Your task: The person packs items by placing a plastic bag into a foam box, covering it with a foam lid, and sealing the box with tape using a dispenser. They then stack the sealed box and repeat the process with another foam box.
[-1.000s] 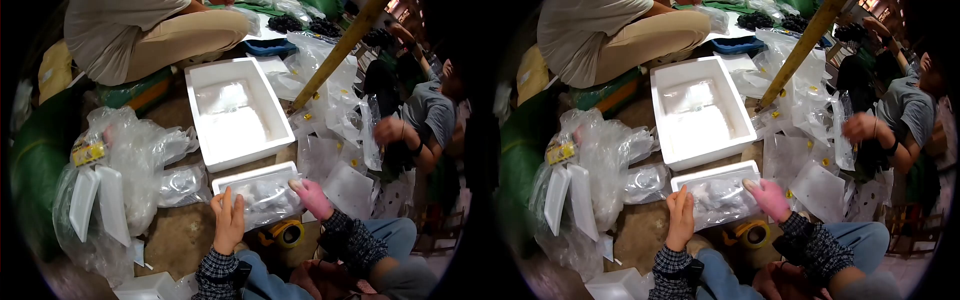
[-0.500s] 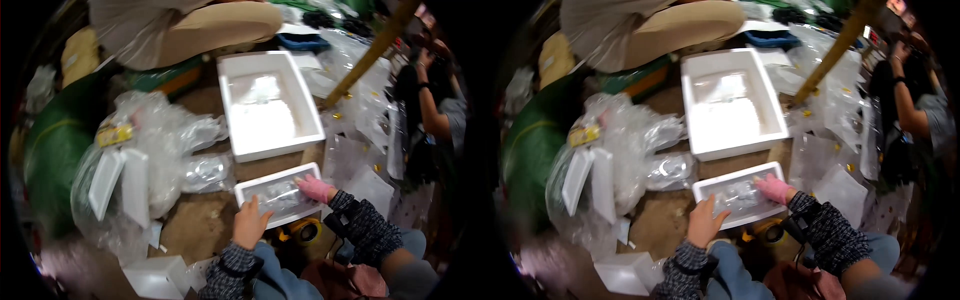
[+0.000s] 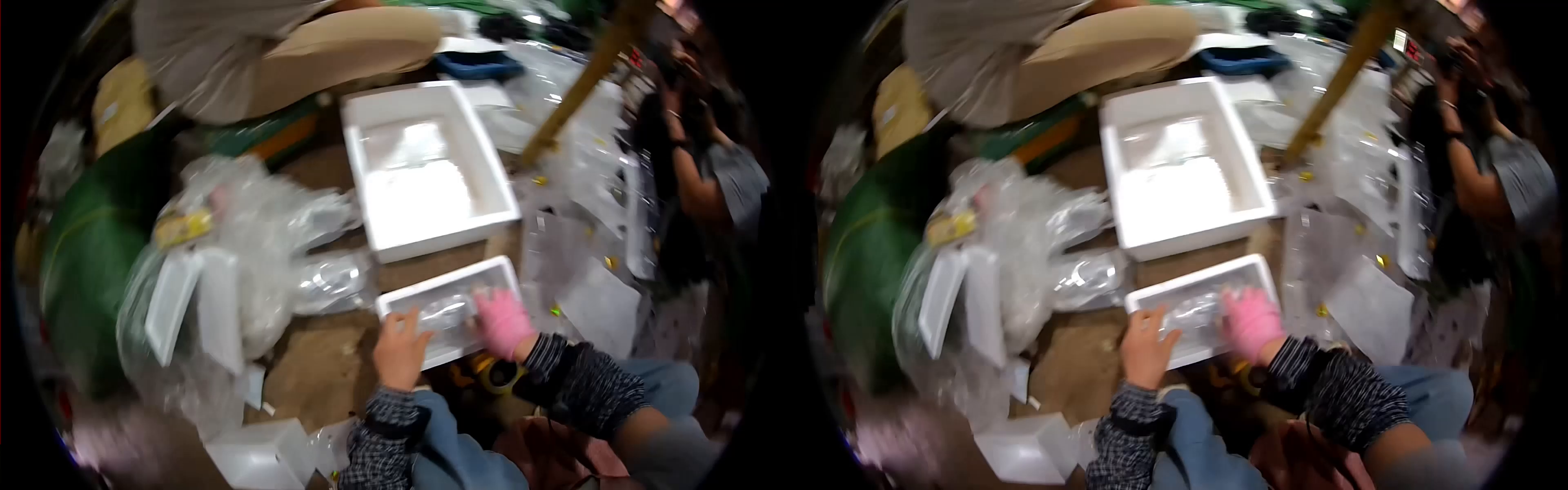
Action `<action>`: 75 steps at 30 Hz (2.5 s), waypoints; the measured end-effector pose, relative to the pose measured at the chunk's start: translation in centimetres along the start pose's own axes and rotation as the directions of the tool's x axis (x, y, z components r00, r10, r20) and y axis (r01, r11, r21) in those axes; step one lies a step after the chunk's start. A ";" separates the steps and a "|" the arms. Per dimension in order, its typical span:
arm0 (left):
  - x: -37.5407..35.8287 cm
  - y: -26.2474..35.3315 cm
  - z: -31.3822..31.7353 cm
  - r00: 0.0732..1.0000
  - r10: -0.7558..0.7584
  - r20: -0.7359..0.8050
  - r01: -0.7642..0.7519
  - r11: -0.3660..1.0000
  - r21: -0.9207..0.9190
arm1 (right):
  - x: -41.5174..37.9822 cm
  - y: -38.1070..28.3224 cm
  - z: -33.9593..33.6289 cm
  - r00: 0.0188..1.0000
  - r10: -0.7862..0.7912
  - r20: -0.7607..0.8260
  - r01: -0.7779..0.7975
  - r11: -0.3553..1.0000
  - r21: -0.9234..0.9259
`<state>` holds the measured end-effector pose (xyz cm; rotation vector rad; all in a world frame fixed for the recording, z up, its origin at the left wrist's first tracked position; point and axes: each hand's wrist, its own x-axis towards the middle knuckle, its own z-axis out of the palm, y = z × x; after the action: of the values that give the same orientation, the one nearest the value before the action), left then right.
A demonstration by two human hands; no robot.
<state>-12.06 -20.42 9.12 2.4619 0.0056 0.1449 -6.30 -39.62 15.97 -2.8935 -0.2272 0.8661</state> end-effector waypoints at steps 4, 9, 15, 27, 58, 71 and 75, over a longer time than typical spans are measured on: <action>-0.8 -1.8 -2.4 0.978 -0.205 -0.037 0.163 0.863 -0.478 | -6.5 3.3 1.9 0.919 -0.174 -0.355 0.341 0.803 0.489; -4.4 -8.8 -8.0 0.848 -0.351 -0.398 0.289 0.934 -0.208 | -8.0 7.5 5.5 0.910 -0.077 -0.407 0.279 0.840 0.465; -9.1 -13.5 -15.3 0.762 -0.338 -0.553 0.395 0.918 -0.016 | -6.1 6.8 4.8 0.891 0.069 -0.449 0.270 0.714 0.646; -27.5 -16.3 -22.1 0.331 -0.580 -0.744 0.817 0.570 -0.081 | -5.4 13.3 6.5 0.918 -0.129 -0.374 0.287 0.868 0.406; -9.3 -18.6 -17.6 0.635 -0.715 0.292 0.736 0.675 0.050 | -11.4 2.3 -3.5 0.956 -0.241 -0.169 0.294 0.799 0.524; 5.3 5.5 3.2 0.775 0.536 0.334 -0.497 0.844 -0.201 | -9.5 8.2 -0.8 0.834 0.294 -0.467 0.248 0.556 0.793; 8.1 7.5 9.0 0.633 0.470 0.615 -0.562 0.825 -0.052 | -7.0 7.7 -1.4 0.866 0.219 -0.449 0.206 0.663 0.720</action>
<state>-3.34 -31.60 7.67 2.4692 -1.0243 -0.4311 -10.41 -48.45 19.75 -2.1793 0.1719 0.0841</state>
